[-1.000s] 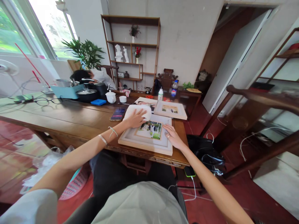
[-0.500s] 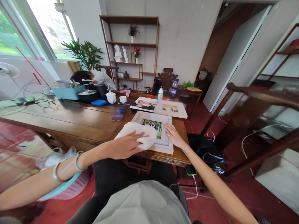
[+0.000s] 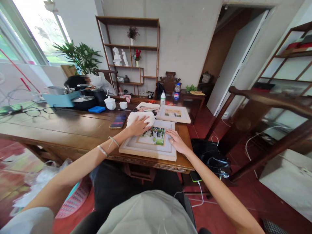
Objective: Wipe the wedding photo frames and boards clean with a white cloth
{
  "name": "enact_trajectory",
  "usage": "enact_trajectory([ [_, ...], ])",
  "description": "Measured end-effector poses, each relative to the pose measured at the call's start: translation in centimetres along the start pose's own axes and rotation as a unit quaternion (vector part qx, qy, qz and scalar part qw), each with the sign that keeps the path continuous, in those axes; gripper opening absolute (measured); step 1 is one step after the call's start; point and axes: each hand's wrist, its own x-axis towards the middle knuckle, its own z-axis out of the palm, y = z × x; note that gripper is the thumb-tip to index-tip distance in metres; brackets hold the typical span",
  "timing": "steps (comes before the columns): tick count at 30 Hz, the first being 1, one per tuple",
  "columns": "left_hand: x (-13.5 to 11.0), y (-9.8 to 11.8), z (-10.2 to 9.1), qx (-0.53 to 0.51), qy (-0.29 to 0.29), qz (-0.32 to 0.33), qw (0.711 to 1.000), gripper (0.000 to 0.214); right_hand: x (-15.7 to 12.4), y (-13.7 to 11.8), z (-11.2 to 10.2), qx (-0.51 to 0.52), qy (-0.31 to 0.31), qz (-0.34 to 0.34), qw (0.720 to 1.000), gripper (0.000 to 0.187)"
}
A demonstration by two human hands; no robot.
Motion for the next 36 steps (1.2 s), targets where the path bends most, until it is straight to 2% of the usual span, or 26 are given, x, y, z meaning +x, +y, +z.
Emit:
enact_trajectory([
  [2, 0.3, 0.4, -0.3, 0.003, -0.027, 0.003, 1.000, 0.038, 0.0, -0.1, 0.1, 0.000, 0.005, 0.004, 1.000, 0.042],
  [4, -0.4, 1.6, -1.2, 0.000, -0.075, 0.014, 0.997, 0.035, 0.0, -0.1, 0.1, 0.002, 0.005, 0.008, 1.000, 0.042],
  [8, -4.1, 5.6, -4.3, -0.036, -0.150, 0.094, 0.984, 0.029, -0.1, -0.3, 0.0, 0.008, 0.009, 0.010, 1.000, 0.043],
  [10, -6.2, 7.8, -5.8, -0.050, -0.153, 0.166, 0.973, 0.029, -0.1, -0.3, 0.0, 0.010, 0.013, 0.012, 1.000, 0.043],
  [11, -7.1, 8.7, -6.5, -0.065, -0.135, 0.187, 0.971, 0.030, -0.1, -0.4, 0.0, 0.013, 0.015, 0.012, 1.000, 0.043],
  [14, -8.2, 10.5, -7.3, -0.097, -0.099, 0.213, 0.967, 0.033, 0.0, -0.4, 0.1, 0.021, 0.019, 0.014, 0.999, 0.041],
  [17, -7.0, 10.7, -6.4, -0.088, -0.107, 0.173, 0.975, 0.032, 0.1, -0.3, 0.1, 0.021, 0.023, 0.016, 0.999, 0.039],
  [23, -1.9, 8.1, -3.3, -0.032, -0.114, -0.036, 0.992, 0.036, 0.2, -0.3, 0.1, 0.029, 0.022, 0.030, 0.999, 0.038],
  [25, -0.7, 7.5, -3.2, -0.021, -0.119, -0.066, 0.990, 0.037, 0.2, -0.3, 0.1, 0.037, 0.021, 0.032, 0.999, 0.038],
  [27, -0.4, 7.4, -3.9, -0.026, -0.147, -0.064, 0.987, 0.038, 0.2, -0.4, 0.2, 0.044, 0.021, 0.030, 0.998, 0.037],
  [29, -1.2, 8.1, -5.0, -0.042, -0.175, -0.016, 0.984, 0.036, 0.1, -0.5, 0.2, 0.047, 0.026, 0.029, 0.998, 0.037],
  [31, -2.8, 9.2, -6.2, -0.060, -0.182, 0.067, 0.979, 0.031, 0.1, -0.5, 0.3, 0.044, 0.034, 0.031, 0.998, 0.036],
  [34, -5.7, 10.7, -7.7, -0.091, -0.154, 0.177, 0.968, 0.028, 0.1, -0.3, 0.3, 0.041, 0.039, 0.026, 0.998, 0.036],
  [36, -7.2, 11.4, -8.2, -0.111, -0.127, 0.210, 0.963, 0.033, 0.1, -0.2, 0.3, 0.042, 0.038, 0.022, 0.998, 0.037],
])
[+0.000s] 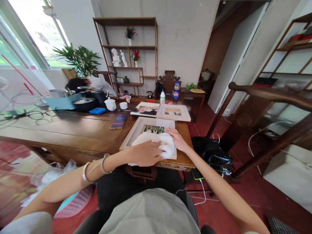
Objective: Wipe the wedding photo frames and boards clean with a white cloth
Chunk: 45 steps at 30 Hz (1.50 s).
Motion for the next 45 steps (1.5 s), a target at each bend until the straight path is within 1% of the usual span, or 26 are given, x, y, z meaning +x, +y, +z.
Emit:
enact_trajectory([
  [2, -0.5, 0.7, 0.2, -0.004, 0.020, 0.009, 1.000, 0.036, 0.0, 0.1, 0.0, 0.000, -0.001, -0.001, 1.000, 0.038],
  [3, -0.5, 0.8, 0.4, -0.005, 0.031, 0.002, 0.999, 0.036, 0.0, 0.2, 0.0, -0.001, -0.001, 0.000, 1.000, 0.038],
  [6, 0.2, 0.9, 1.0, -0.008, 0.063, -0.046, 0.997, 0.034, 0.0, 0.1, 0.0, -0.007, -0.001, 0.002, 1.000, 0.037],
  [8, 1.0, 0.7, 1.4, -0.014, 0.061, -0.078, 0.995, 0.035, 0.0, 0.0, 0.0, -0.011, -0.006, -0.004, 1.000, 0.036],
  [11, 2.3, -0.1, 1.8, -0.012, 0.032, -0.128, 0.991, 0.036, 0.1, 0.0, -0.2, -0.018, -0.018, -0.016, 1.000, 0.038],
  [14, 3.3, -1.9, 2.1, 0.003, 0.015, -0.193, 0.981, 0.037, 0.1, 0.0, -0.2, -0.023, -0.025, -0.013, 0.999, 0.039],
  [18, 4.2, -5.9, 2.4, 0.047, 0.000, -0.262, 0.964, 0.040, 0.1, 0.2, -0.2, -0.021, -0.027, -0.008, 0.999, 0.041],
  [20, 4.6, -8.0, 2.3, 0.071, 0.020, -0.295, 0.952, 0.049, 0.1, 0.2, -0.2, -0.020, -0.026, -0.009, 0.999, 0.041],
  [21, 4.9, -8.9, 2.2, 0.078, 0.036, -0.302, 0.949, 0.052, 0.1, 0.1, -0.2, -0.021, -0.026, -0.009, 0.999, 0.041],
  [22, 5.2, -9.7, 2.0, 0.082, 0.054, -0.296, 0.950, 0.053, 0.1, 0.1, -0.2, -0.023, -0.026, -0.009, 0.999, 0.040],
  [23, 5.6, -10.4, 1.9, 0.085, 0.073, -0.275, 0.955, 0.054, 0.1, 0.1, -0.2, -0.025, -0.027, -0.010, 0.999, 0.040],
  [25, 6.7, -11.1, 1.7, 0.093, 0.103, -0.204, 0.969, 0.056, 0.0, 0.0, -0.2, -0.031, -0.028, -0.014, 0.999, 0.041],
  [27, 8.1, -11.2, 1.8, 0.101, 0.119, -0.131, 0.979, 0.055, 0.0, 0.0, -0.3, -0.034, -0.030, -0.015, 0.999, 0.042],
  [28, 8.8, -11.1, 2.0, 0.103, 0.121, -0.106, 0.982, 0.054, 0.0, 0.0, -0.3, -0.036, -0.030, -0.012, 0.999, 0.042],
  [30, 10.1, -10.9, 2.7, 0.109, 0.112, -0.084, 0.984, 0.051, -0.1, 0.0, -0.3, -0.039, -0.031, -0.003, 0.999, 0.041],
  [32, 10.8, -10.9, 3.2, 0.121, 0.100, -0.085, 0.984, 0.049, -0.1, 0.1, -0.4, -0.039, -0.030, 0.004, 0.999, 0.041],
  [34, 10.6, -11.3, 3.5, 0.131, 0.091, -0.090, 0.983, 0.047, 0.0, 0.2, -0.4, -0.035, -0.030, 0.000, 0.999, 0.040],
  [36, 9.6, -12.1, 3.3, 0.131, 0.079, -0.107, 0.983, 0.045, 0.0, 0.3, -0.3, -0.029, -0.032, -0.009, 0.999, 0.041],
  [39, 6.9, -14.1, 2.4, 0.116, 0.057, -0.165, 0.978, 0.044, 0.0, 0.4, -0.3, -0.021, -0.031, -0.013, 0.999, 0.041],
  [42, 4.0, -16.3, 1.6, 0.109, 0.041, -0.223, 0.968, 0.034, -0.1, 0.5, -0.2, -0.014, -0.026, -0.009, 1.000, 0.041],
  [44, 2.5, -17.3, 1.6, 0.105, 0.034, -0.241, 0.964, 0.031, -0.1, 0.5, -0.2, -0.011, -0.022, -0.008, 1.000, 0.040],
  [45, 1.9, -17.5, 1.7, 0.103, 0.034, -0.240, 0.965, 0.032, -0.1, 0.6, -0.2, -0.010, -0.020, -0.009, 1.000, 0.040],
])
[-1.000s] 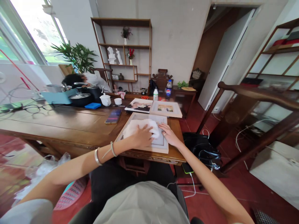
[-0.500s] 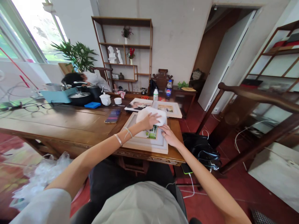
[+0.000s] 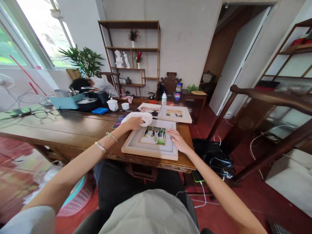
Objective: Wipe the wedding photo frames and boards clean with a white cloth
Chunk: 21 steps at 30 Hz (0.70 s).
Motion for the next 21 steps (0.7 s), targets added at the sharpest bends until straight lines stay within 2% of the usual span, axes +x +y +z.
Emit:
enact_trajectory([
  [3, -1.6, 0.6, 0.5, 0.001, 0.017, 0.027, 0.999, 0.034, 0.0, 0.1, 0.0, 0.000, 0.005, -0.001, 1.000, 0.040],
  [10, -8.6, 7.3, 0.2, 0.008, 0.063, 0.122, 0.991, 0.025, -0.1, 0.0, 0.0, -0.007, -0.001, 0.006, 1.000, 0.042],
  [13, -10.4, 8.0, 0.0, -0.004, 0.097, 0.141, 0.985, 0.030, -0.1, 0.0, 0.0, -0.012, 0.001, 0.006, 1.000, 0.043],
  [16, -9.6, 6.3, 0.4, 0.004, 0.105, 0.131, 0.986, 0.034, -0.1, 0.2, 0.1, -0.013, 0.004, 0.004, 1.000, 0.044],
  [21, -4.6, 2.5, 2.0, 0.029, 0.132, 0.094, 0.986, 0.040, -0.1, 0.2, -0.1, -0.014, -0.002, -0.010, 1.000, 0.044],
])
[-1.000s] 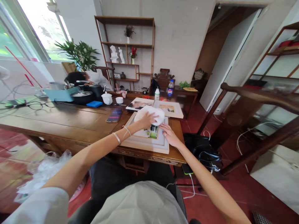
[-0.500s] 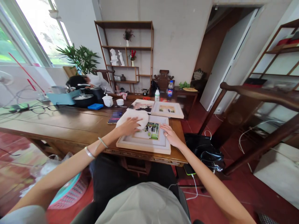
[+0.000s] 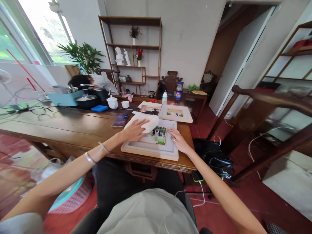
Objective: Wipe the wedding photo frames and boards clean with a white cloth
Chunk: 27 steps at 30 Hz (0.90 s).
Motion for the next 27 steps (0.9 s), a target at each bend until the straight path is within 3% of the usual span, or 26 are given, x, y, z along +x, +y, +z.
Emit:
enact_trajectory([
  [5, 3.5, -1.4, 2.2, 0.000, 0.009, -0.007, 1.000, 0.042, 0.0, -0.2, -0.1, -0.002, -0.005, 0.008, 1.000, 0.044],
  [9, 4.0, -0.9, 1.8, 0.005, -0.015, 0.000, 1.000, 0.038, 0.0, -0.2, -0.1, -0.002, -0.003, 0.016, 1.000, 0.044],
  [12, 2.8, 0.7, 0.0, 0.010, -0.048, -0.004, 0.999, 0.035, 0.0, -0.2, 0.0, -0.003, 0.003, 0.024, 1.000, 0.044],
  [16, -0.9, 4.4, -3.2, -0.010, -0.101, -0.008, 0.995, 0.032, 0.1, -0.4, 0.1, -0.006, 0.001, 0.027, 1.000, 0.045],
  [20, -5.1, 7.9, -5.5, -0.032, -0.055, 0.053, 0.997, 0.031, 0.1, -0.5, 0.2, -0.009, 0.008, 0.031, 0.999, 0.045],
  [23, -6.1, 8.6, -5.2, -0.033, 0.002, 0.028, 0.999, 0.034, 0.1, -0.6, 0.2, -0.006, 0.008, 0.031, 0.999, 0.046],
  [27, -3.5, 6.2, -2.8, -0.032, 0.000, -0.011, 0.999, 0.040, 0.0, -0.7, 0.1, -0.006, 0.002, 0.034, 0.999, 0.046],
])
